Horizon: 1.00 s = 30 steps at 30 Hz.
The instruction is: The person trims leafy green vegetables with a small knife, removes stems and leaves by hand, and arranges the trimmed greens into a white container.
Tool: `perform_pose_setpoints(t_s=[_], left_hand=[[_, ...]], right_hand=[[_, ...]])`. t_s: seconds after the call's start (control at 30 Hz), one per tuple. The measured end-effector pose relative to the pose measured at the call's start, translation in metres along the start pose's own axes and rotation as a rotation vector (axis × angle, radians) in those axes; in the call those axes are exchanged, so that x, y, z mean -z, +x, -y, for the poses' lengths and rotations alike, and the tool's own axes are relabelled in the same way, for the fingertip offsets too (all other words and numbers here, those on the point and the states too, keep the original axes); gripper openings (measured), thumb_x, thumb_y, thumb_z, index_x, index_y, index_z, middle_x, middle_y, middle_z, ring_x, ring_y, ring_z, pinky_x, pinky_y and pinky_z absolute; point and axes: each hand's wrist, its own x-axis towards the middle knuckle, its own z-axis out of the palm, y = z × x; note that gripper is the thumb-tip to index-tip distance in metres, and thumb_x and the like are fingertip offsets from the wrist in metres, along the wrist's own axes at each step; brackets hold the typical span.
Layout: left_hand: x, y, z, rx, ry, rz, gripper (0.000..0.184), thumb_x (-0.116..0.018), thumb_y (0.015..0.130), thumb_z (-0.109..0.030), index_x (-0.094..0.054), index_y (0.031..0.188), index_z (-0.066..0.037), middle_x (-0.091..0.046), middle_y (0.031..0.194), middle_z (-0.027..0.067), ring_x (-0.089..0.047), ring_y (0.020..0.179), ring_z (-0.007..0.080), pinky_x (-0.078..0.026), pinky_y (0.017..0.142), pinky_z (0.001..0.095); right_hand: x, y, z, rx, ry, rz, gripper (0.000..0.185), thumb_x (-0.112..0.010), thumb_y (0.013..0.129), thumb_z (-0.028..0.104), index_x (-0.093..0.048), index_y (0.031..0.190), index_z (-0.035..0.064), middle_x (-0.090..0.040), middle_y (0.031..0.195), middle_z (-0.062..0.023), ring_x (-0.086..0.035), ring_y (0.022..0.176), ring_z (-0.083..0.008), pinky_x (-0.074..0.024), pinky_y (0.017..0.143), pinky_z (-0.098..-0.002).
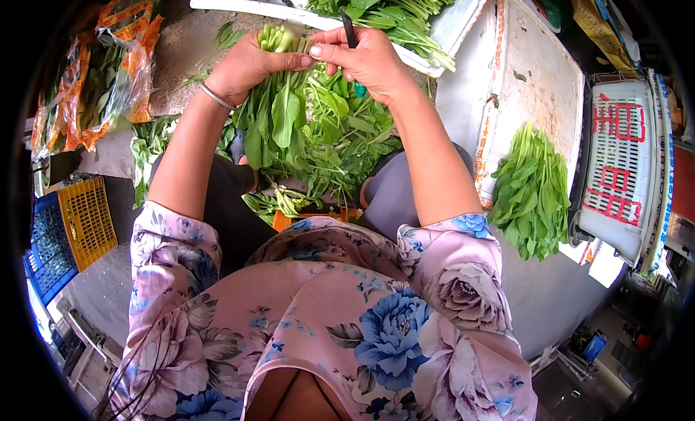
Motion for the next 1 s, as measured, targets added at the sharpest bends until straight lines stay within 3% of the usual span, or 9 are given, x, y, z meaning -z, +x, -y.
perform_pose_setpoints(t_s=[0.07, 0.3, 0.37, 0.43, 0.5, 0.53, 0.77, 0.83, 1.0], left_hand=[[0.0, -0.001, 0.0, -0.003, 0.066, -0.005, 0.021, -0.072, 0.069, -0.007, -0.061, 0.087, -0.003, -0.062, 0.076, 0.0003, -0.057, 0.068, 0.0094, -0.047, 0.064, 0.0245], [0.012, 0.004, -0.002, 0.015, -0.013, -0.119, 0.026, -0.073, 0.065, -0.007, -0.062, 0.088, -0.001, -0.063, 0.079, 0.0043, -0.058, 0.066, 0.0126, -0.049, 0.063, 0.0269], [0.016, 0.001, -0.009, -0.006, 0.168, -0.294, 0.024, -0.073, 0.065, -0.007, -0.061, 0.084, 0.0, -0.063, 0.077, 0.004, -0.057, 0.064, 0.0118, -0.049, 0.06, 0.0267], [0.028, 0.006, 0.0, -0.08, 0.346, -0.371, 0.024, -0.071, 0.065, -0.014, -0.061, 0.083, -0.001, -0.064, 0.074, 0.0082, -0.06, 0.064, 0.0173, -0.05, 0.062, 0.0306], [0.035, 0.007, 0.005, -0.27, 1.038, -0.531, 0.028, -0.069, 0.065, -0.022, -0.061, 0.085, -0.003, -0.063, 0.073, 0.0141, -0.062, 0.067, 0.0263, -0.05, 0.065, 0.036], [0.036, 0.007, 0.004, -0.237, 1.077, -0.534, 0.032, -0.067, 0.065, -0.027, -0.062, 0.087, -0.005, -0.061, 0.075, 0.0175, -0.06, 0.071, 0.0322, -0.049, 0.068, 0.0391], [0.038, 0.007, 0.007, -0.213, 0.93, -0.466, 0.035, -0.07, 0.066, -0.031, -0.062, 0.087, -0.005, -0.063, 0.079, 0.0167, -0.061, 0.073, 0.0301, -0.049, 0.07, 0.0375], [0.037, 0.007, 0.007, -0.218, 0.977, -0.485, 0.036, -0.072, 0.065, -0.033, -0.062, 0.086, -0.005, -0.063, 0.079, 0.0162, -0.062, 0.074, 0.0284, -0.048, 0.071, 0.0372], [0.035, 0.008, 0.007, -0.16, 0.904, -0.376, 0.035, -0.071, 0.066, -0.031, -0.063, 0.086, -0.004, -0.063, 0.079, 0.0154, -0.062, 0.072, 0.0265, -0.049, 0.07, 0.0358]], right_hand=[[-0.001, -0.002, 0.002, 0.01, -0.04, 0.01, 0.029, -0.066, 0.077, 0.015, -0.058, 0.099, -0.0023, -0.057, 0.073, -0.0006, -0.049, 0.06, -0.0037, -0.033, 0.045, -0.0147], [0.014, -0.002, 0.006, 0.034, -0.114, -0.047, 0.024, -0.066, 0.076, 0.015, -0.062, 0.095, 0.0008, -0.056, 0.07, 0.0, -0.047, 0.057, -0.0033, -0.0327, 0.045, -0.0157], [0.022, -0.004, 0.009, 0.04, -0.276, -0.091, 0.023, -0.065, 0.076, 0.014, -0.063, 0.096, 0.0039, -0.056, 0.068, 0.0005, -0.042, 0.053, -0.0025, -0.0304, 0.044, -0.0156], [0.026, -0.005, 0.009, 0.064, -0.427, -0.134, 0.023, -0.063, 0.077, 0.013, -0.064, 0.098, 0.0057, -0.056, 0.066, 0.0009, -0.038, 0.05, -0.0019, -0.0288, 0.044, -0.0157], [0.03, -0.007, 0.01, 0.021, -0.329, -0.124, 0.023, -0.062, 0.077, 0.013, -0.063, 0.099, 0.0052, -0.056, 0.067, 0.0009, -0.04, 0.051, -0.0019, -0.0294, 0.044, -0.016], [0.035, -0.005, 0.007, 0.013, -0.315, -0.098, 0.022, -0.061, 0.078, 0.012, -0.063, 0.099, 0.0049, -0.056, 0.068, 0.0004, -0.042, 0.052, -0.002, -0.0299, 0.044, -0.016], [0.04, -0.006, 0.009, 0.023, -0.257, -0.105, 0.019, -0.062, 0.077, 0.012, -0.065, 0.095, 0.0065, -0.057, 0.069, 0.0015, -0.047, 0.058, -0.0033, -0.0327, 0.047, -0.0187], [0.036, -0.006, 0.006, 0.085, -0.329, -0.114, 0.02, -0.059, 0.078, 0.01, -0.064, 0.096, 0.0046, -0.056, 0.07, 0.001, -0.042, 0.052, -0.0018, -0.0295, 0.044, -0.0153], [0.032, -0.009, 0.013, 0.009, -0.42, -0.12, 0.019, -0.061, 0.078, 0.012, -0.064, 0.095, 0.0041, -0.057, 0.071, 0.0008, -0.045, 0.056, -0.0018, -0.0308, 0.046, -0.0155]])
